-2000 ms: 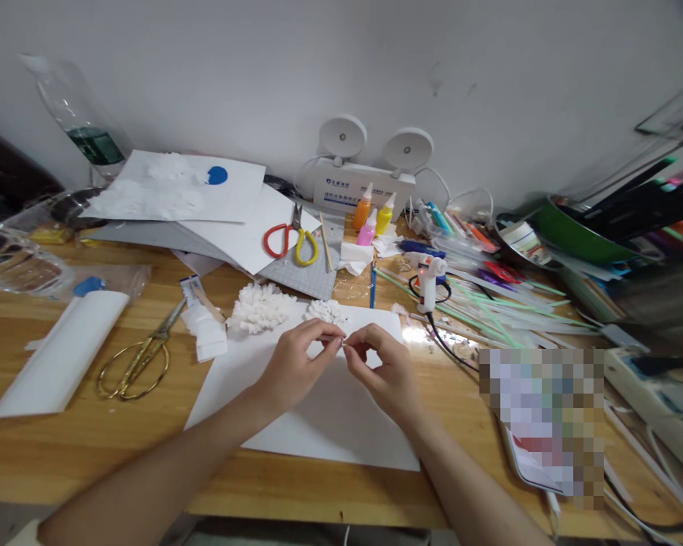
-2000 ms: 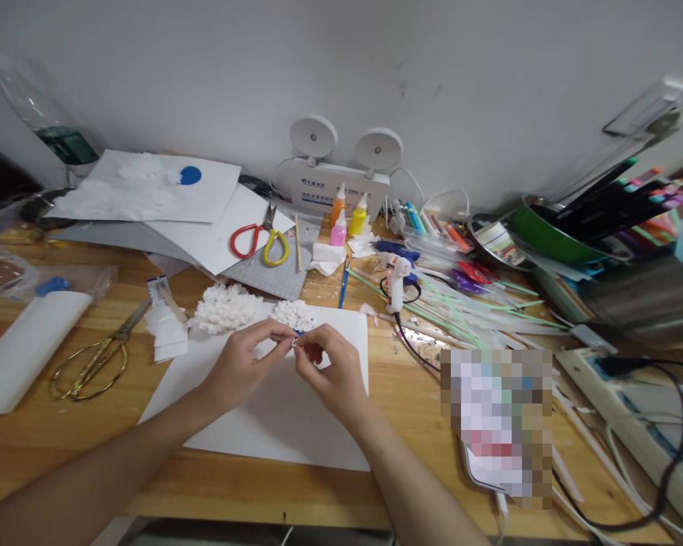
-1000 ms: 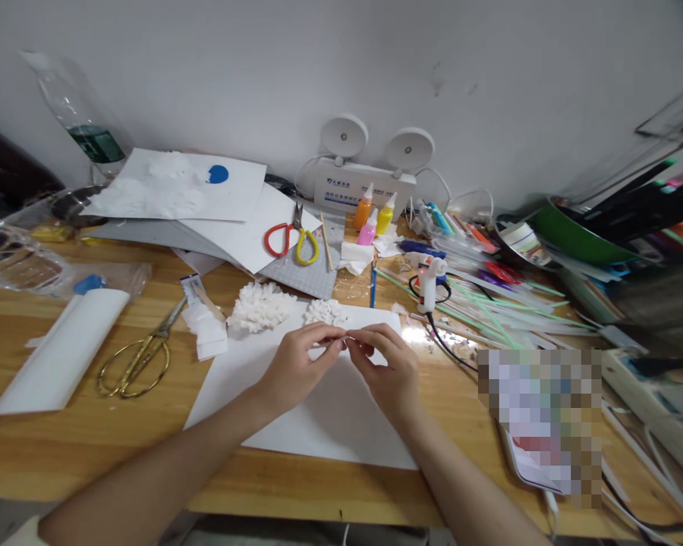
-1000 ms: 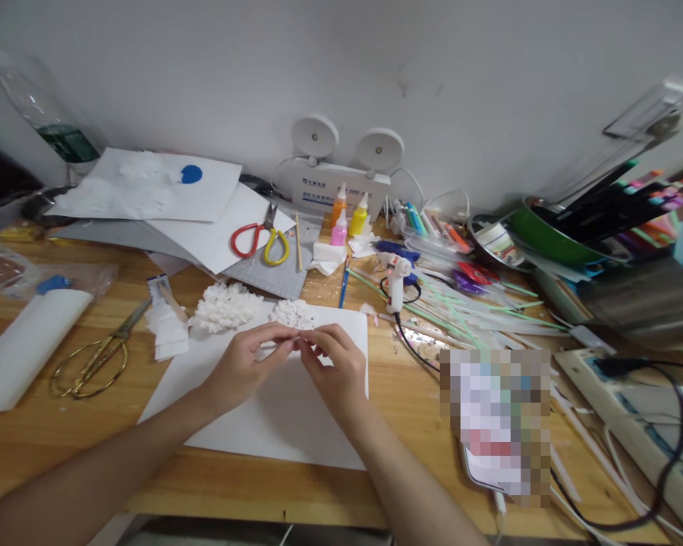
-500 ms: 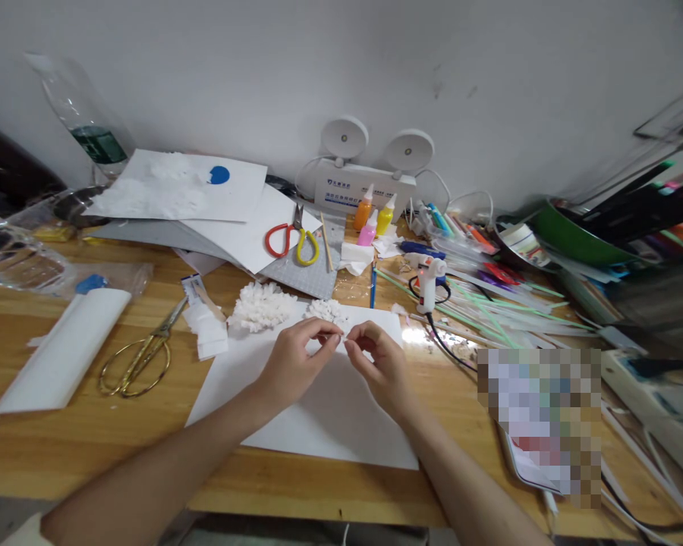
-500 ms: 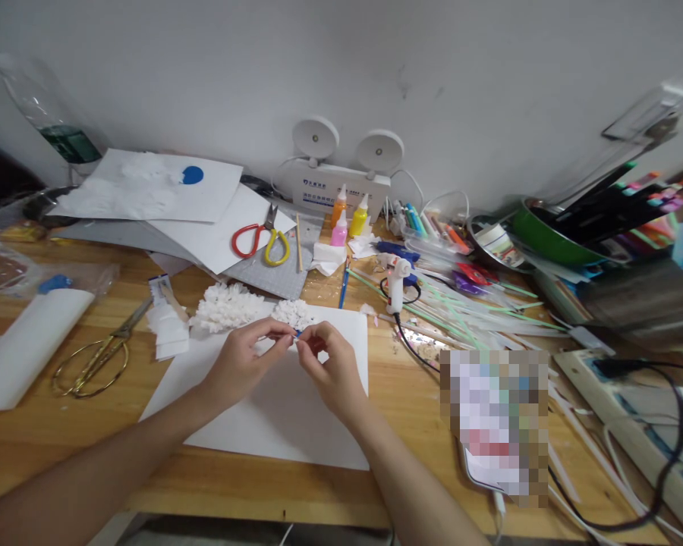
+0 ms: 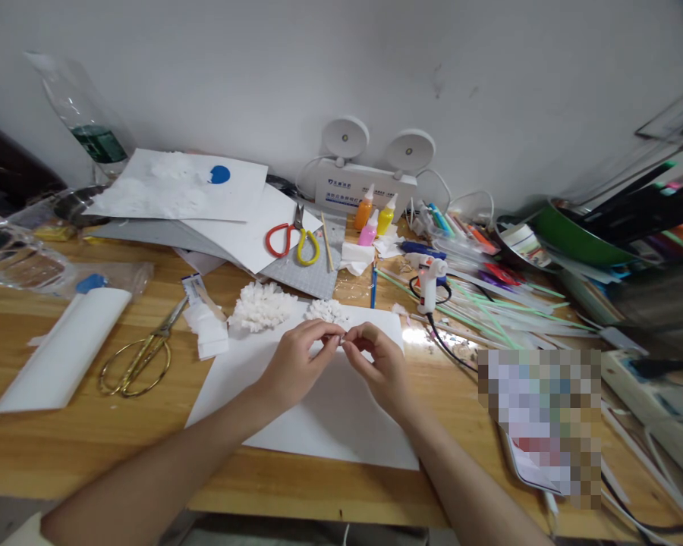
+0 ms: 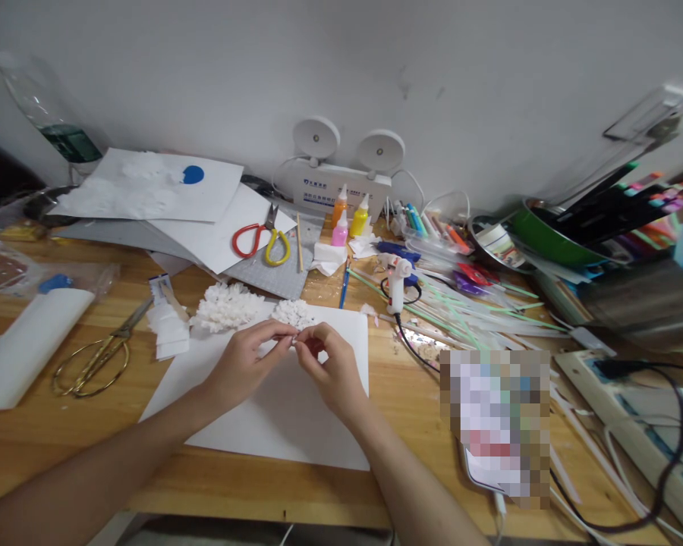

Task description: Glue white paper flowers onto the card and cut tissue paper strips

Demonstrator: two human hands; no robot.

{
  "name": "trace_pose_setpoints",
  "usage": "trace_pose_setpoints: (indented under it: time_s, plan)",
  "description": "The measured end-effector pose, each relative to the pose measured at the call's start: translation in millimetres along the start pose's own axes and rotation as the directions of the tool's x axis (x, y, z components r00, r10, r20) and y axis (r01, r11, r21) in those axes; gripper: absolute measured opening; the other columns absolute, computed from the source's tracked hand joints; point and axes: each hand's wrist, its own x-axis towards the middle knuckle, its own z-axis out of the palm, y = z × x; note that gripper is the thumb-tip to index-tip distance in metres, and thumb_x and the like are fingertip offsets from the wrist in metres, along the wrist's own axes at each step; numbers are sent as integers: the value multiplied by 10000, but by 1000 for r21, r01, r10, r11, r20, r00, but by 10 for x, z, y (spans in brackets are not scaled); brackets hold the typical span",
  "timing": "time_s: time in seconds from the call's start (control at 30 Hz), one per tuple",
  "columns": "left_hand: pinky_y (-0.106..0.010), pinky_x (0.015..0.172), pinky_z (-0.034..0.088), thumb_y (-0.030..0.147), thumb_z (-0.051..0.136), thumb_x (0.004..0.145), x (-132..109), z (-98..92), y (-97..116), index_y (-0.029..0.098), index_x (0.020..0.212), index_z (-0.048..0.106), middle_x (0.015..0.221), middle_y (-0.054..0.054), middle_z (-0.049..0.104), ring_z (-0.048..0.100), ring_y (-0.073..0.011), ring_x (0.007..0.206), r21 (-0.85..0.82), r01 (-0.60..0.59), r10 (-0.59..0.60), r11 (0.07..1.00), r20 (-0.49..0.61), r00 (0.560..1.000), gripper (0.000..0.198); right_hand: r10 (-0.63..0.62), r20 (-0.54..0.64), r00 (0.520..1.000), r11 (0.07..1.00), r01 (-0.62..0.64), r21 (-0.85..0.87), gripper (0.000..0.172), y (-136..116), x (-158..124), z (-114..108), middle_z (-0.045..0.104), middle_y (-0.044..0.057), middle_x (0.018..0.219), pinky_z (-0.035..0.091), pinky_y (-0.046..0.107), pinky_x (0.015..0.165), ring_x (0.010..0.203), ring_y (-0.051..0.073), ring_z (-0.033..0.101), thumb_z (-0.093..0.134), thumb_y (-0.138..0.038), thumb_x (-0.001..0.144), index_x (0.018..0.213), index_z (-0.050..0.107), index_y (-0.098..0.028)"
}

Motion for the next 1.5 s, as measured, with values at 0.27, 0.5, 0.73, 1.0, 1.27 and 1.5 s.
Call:
trace_pose_setpoints:
  time_s: [0.27, 0.5, 0.73, 1.0, 1.27, 1.5]
  plan:
    - [-272, 747, 443, 183, 461, 791, -7, 6, 6, 170, 868, 603, 842, -33, 628, 562, -137, 807, 11, -3, 3, 1000, 6, 1000, 162, -14, -76, 997, 996, 7, -88, 30, -18, 2, -18, 542, 9, 687, 420, 243, 573, 617, 121, 510, 513, -174, 780, 767, 541, -171]
    - [-296, 773, 455, 194, 476, 785, -11, 16, 21, 173, 892, 615, 869, -49, 640, 571, -152, 833, -38, -1, 1, 999, 12, 1000, 177, -78, -168, 983, 982, 47, -184, 17, -32, -11, 2, 532, 6, 663, 421, 252, 550, 595, 125, 495, 530, -193, 775, 768, 544, -188]
    - [-307, 771, 471, 200, 489, 774, -18, 25, 27, 184, 942, 624, 927, -59, 643, 574, -163, 856, -102, 39, -37, 994, 22, 999, 216, -218, -239, 946, 941, 139, -308, 57, -61, -19, 41, 541, 17, 655, 422, 262, 537, 574, 126, 483, 524, -171, 771, 764, 576, -196]
    - [-248, 729, 456, 194, 492, 770, -3, 6, 31, 175, 842, 603, 824, -15, 631, 569, -123, 780, -84, 51, -53, 995, -24, 998, 133, -110, -168, 980, 975, 73, -212, 53, -63, -17, 12, 508, -1, 647, 402, 251, 546, 581, 119, 465, 513, -155, 766, 726, 517, -189]
    - [-254, 706, 440, 205, 476, 781, 19, -4, 19, 181, 791, 581, 772, -6, 618, 562, -128, 754, -38, 54, -55, 998, -27, 998, 108, -55, -59, 997, 998, 52, -43, 47, -54, -23, -3, 491, -5, 661, 407, 242, 555, 603, 116, 476, 496, -179, 780, 735, 505, -183]
    - [-238, 733, 444, 186, 457, 794, -2, 2, 23, 188, 839, 577, 838, -7, 614, 561, -119, 807, -57, 38, -38, 998, 14, 999, 128, -45, -62, 997, 998, 42, -52, 35, -37, -11, -7, 504, -4, 662, 411, 240, 557, 596, 113, 480, 508, -169, 773, 743, 523, -180]
